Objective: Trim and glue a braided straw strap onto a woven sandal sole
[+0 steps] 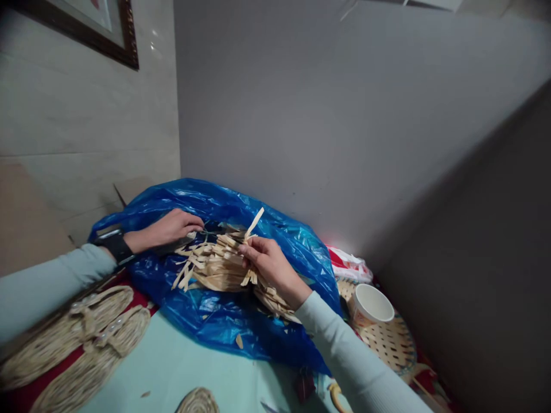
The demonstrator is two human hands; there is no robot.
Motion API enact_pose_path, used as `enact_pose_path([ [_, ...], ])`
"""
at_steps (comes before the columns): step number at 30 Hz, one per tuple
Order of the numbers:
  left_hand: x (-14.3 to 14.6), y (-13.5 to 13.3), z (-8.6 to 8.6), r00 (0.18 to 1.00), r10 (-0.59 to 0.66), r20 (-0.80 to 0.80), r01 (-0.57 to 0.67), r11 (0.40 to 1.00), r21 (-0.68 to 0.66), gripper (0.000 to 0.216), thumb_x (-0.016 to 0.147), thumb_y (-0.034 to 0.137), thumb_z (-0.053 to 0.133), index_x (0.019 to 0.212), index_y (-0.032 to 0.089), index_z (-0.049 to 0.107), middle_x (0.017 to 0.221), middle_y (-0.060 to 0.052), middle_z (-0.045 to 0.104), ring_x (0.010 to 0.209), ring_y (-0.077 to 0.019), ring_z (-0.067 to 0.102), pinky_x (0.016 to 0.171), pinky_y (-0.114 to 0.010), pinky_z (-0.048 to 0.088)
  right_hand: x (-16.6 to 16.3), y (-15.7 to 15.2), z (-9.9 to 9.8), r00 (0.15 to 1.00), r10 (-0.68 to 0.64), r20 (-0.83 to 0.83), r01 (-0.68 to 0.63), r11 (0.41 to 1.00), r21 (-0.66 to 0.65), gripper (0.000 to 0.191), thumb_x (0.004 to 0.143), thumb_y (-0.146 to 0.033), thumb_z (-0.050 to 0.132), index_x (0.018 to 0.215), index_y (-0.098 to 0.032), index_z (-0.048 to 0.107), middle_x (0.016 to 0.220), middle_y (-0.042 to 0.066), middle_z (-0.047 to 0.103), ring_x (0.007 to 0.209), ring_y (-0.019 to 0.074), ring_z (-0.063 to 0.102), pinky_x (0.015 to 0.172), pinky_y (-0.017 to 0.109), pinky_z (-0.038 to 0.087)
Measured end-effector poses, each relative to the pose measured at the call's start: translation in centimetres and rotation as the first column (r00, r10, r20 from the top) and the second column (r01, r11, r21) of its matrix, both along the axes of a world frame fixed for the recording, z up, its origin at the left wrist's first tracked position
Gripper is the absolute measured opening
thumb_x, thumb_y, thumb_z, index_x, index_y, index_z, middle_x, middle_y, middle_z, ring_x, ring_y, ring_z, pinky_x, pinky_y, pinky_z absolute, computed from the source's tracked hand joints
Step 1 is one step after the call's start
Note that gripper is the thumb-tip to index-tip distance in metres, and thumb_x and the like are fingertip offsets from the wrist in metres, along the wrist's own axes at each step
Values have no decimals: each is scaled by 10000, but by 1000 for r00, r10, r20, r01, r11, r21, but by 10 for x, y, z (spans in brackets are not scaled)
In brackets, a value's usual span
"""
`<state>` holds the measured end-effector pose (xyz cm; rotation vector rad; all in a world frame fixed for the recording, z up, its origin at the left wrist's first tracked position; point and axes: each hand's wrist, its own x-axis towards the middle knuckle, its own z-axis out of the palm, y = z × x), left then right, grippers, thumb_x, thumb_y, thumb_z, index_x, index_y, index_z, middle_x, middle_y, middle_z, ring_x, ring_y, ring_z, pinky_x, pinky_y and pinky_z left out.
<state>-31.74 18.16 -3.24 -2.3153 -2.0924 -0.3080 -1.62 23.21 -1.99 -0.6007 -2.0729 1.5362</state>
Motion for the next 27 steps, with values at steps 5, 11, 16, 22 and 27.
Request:
enact_pose_path([
  [5,8,-10,-4,1000,30,-7,-30,999,-25,384,984,356,687,1328,196,633,1332,-110,678,1090,-279,705,901,-499,617,-9,1,-5,1000,23,19,-24,1000,16,294,1017,-402,671,841,-169,631,731,-52,604,619,118,595,609,271,523],
  [11,30,0,-33,999,38,-19,-39,996,-78,378,981,353,691,1321,196,638,1346,-113,672,1113,-285,698,919,-510,609,-19,-2,-13,995,68,69,-72,996,44,294,1013,-400,679,839,-166,641,748,-45,621,642,124,615,634,283,543],
  [16,23,0,-16,988,31,149,-23,998,-54,365,984,353,687,1316,208,643,1345,-110,674,1110,-281,699,918,-499,610,-18,1,-17,994,68,82,-72,996,53,293,1018,-407,671,855,-164,647,764,-39,632,651,127,622,640,288,548],
  [22,-3,-10,33,886,72,459,-78,997,-5,354,978,351,696,1289,187,653,1301,-105,693,1064,-269,711,883,-484,621,-17,0,-12,992,68,105,-76,995,68,284,1027,-419,656,908,-161,666,808,-23,663,680,136,647,665,304,568],
  [27,-10,-33,67,683,8,730,-212,959,187,310,980,356,690,1232,177,670,1189,-85,722,967,-237,720,834,-446,621,-27,3,-8,984,63,168,-79,993,93,274,1042,-425,632,1044,-157,687,937,17,712,756,156,691,705,332,600],
])
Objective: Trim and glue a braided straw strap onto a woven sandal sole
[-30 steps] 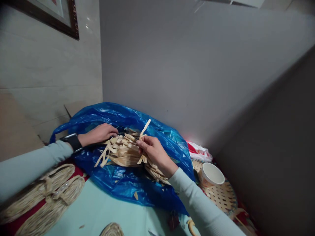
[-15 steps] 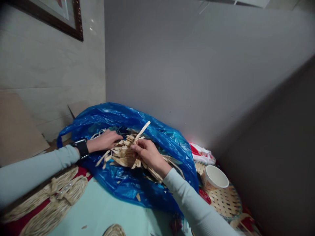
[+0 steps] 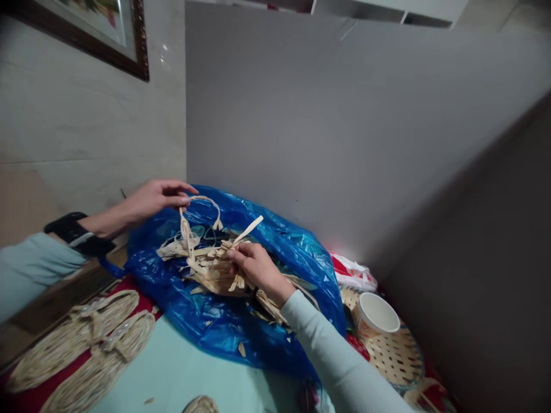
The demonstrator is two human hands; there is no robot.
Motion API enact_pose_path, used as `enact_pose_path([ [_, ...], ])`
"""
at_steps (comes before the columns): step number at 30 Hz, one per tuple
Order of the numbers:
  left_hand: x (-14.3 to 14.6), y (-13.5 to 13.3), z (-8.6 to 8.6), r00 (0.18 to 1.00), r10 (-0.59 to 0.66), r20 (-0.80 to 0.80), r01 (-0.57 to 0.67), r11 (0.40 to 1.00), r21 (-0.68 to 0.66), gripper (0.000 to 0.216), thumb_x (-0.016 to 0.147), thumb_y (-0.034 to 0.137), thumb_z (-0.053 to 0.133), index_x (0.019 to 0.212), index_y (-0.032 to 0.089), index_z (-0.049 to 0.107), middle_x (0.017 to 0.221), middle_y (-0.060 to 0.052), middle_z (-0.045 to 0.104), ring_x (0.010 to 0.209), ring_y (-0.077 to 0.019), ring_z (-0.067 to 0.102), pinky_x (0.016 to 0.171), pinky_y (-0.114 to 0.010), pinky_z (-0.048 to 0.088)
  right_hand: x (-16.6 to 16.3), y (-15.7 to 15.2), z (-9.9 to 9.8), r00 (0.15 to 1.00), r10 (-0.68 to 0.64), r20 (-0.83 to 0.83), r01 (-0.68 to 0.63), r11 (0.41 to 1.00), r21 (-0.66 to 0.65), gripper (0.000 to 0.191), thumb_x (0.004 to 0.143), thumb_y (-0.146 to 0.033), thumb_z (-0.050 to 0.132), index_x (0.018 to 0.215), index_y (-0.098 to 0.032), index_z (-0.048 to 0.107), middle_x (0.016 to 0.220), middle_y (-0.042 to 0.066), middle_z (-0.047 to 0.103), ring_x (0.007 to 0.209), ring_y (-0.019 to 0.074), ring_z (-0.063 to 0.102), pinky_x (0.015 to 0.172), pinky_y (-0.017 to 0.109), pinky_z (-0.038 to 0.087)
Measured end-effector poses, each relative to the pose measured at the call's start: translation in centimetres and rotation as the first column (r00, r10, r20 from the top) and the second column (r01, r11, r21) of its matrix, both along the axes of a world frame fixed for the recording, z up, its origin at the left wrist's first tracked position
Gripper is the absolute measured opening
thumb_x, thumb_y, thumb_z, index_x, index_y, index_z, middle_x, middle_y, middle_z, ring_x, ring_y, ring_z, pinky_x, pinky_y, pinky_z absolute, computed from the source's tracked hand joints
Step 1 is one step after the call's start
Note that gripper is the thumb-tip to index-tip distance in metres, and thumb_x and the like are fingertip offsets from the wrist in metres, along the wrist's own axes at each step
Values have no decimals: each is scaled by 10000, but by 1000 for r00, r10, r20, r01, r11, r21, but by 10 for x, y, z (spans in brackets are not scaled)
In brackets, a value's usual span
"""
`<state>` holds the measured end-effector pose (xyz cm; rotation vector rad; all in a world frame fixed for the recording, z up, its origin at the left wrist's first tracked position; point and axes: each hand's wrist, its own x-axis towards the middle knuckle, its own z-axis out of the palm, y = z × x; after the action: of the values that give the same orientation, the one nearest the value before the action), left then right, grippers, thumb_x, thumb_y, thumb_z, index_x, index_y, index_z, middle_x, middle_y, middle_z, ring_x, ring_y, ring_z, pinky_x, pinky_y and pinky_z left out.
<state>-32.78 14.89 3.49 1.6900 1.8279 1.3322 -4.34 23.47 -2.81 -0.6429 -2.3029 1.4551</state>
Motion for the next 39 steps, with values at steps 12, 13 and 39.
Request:
enact_pose_path([
  [12,57,-49,28,876,-90,474,42,993,110,247,686,304,868,914,234,803,791,-15,766,617,-136,662,574,-247,553,-62,-10,39,985,-66,-162,96,978,186,325,977,-345,729,1258,-196,664,1260,92,691,1103,259,678,968,479,562],
  [13,61,-51,26,871,-93,482,49,994,102,235,670,306,876,883,238,805,770,-11,760,598,-133,649,558,-245,546,-57,-18,42,975,-53,-215,92,980,176,383,950,-364,759,1283,-204,656,1214,88,706,1086,260,676,975,468,547],
  [39,239,-202,-20,672,-195,714,580,738,-344,466,777,635,799,815,208,617,526,47,621,403,-67,439,439,-182,336,131,-213,39,861,-329,-387,190,915,-356,230,853,-355,800,669,-217,815,731,2,733,726,137,594,698,248,450],
])
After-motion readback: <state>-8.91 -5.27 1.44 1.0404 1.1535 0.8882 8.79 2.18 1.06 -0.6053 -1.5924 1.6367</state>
